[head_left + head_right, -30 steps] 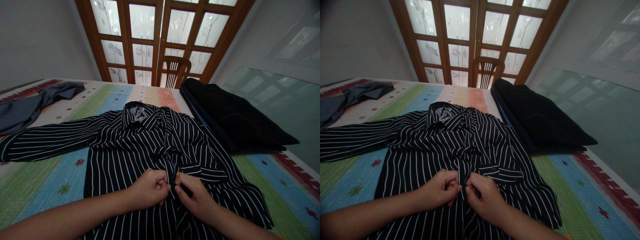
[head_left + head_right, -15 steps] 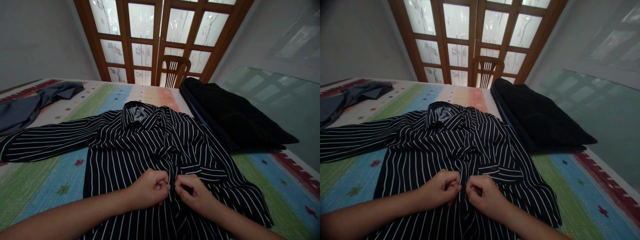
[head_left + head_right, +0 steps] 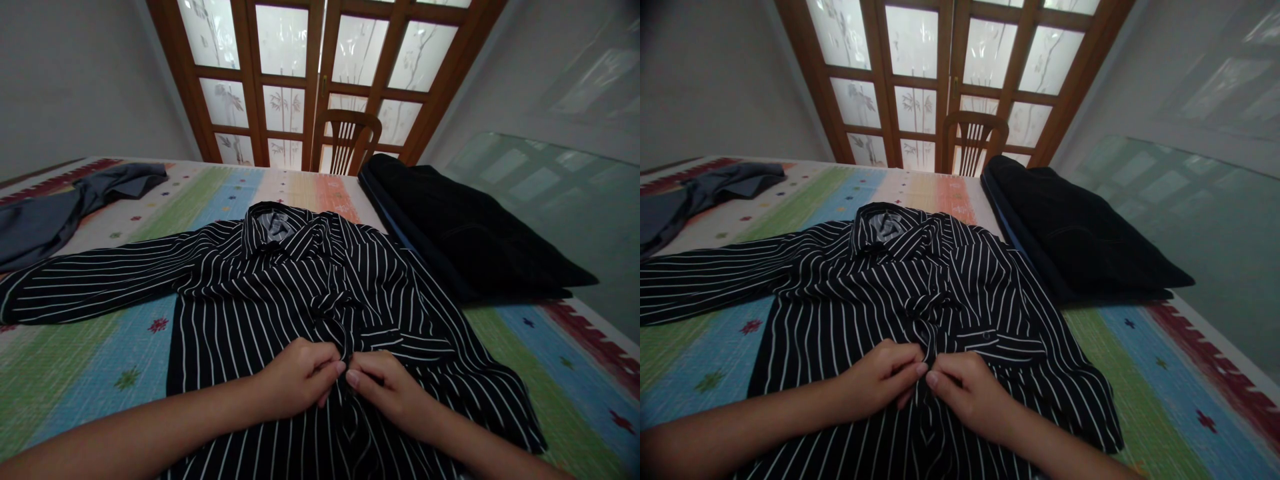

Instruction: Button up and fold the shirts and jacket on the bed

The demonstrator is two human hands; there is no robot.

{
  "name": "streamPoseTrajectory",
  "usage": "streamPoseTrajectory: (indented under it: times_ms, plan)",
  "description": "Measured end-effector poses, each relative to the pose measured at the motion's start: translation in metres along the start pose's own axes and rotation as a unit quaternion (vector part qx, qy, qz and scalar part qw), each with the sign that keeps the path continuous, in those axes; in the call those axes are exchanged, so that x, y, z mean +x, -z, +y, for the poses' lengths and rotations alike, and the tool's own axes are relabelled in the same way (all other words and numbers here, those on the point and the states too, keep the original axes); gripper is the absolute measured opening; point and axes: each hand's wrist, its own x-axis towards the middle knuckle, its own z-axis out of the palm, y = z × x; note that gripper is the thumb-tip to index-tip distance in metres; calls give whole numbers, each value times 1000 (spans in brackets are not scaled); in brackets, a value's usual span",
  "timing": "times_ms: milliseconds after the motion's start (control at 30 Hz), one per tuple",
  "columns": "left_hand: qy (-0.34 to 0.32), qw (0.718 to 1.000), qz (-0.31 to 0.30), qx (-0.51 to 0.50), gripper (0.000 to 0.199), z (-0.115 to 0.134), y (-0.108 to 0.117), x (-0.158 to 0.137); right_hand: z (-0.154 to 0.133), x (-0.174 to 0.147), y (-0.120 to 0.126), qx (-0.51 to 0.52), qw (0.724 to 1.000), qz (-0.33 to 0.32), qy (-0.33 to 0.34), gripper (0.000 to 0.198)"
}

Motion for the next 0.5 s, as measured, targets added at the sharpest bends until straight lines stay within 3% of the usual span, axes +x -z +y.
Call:
streamPoseTrajectory:
  times_ms: [267, 500]
  plan:
    - [-6, 999, 32, 19, 28, 0, 2, 1, 0, 1, 3, 85, 996, 19, -30, 34]
    - [10, 1000, 14, 1, 24, 2, 3, 3, 0, 1, 4, 95, 995, 9, -42, 36]
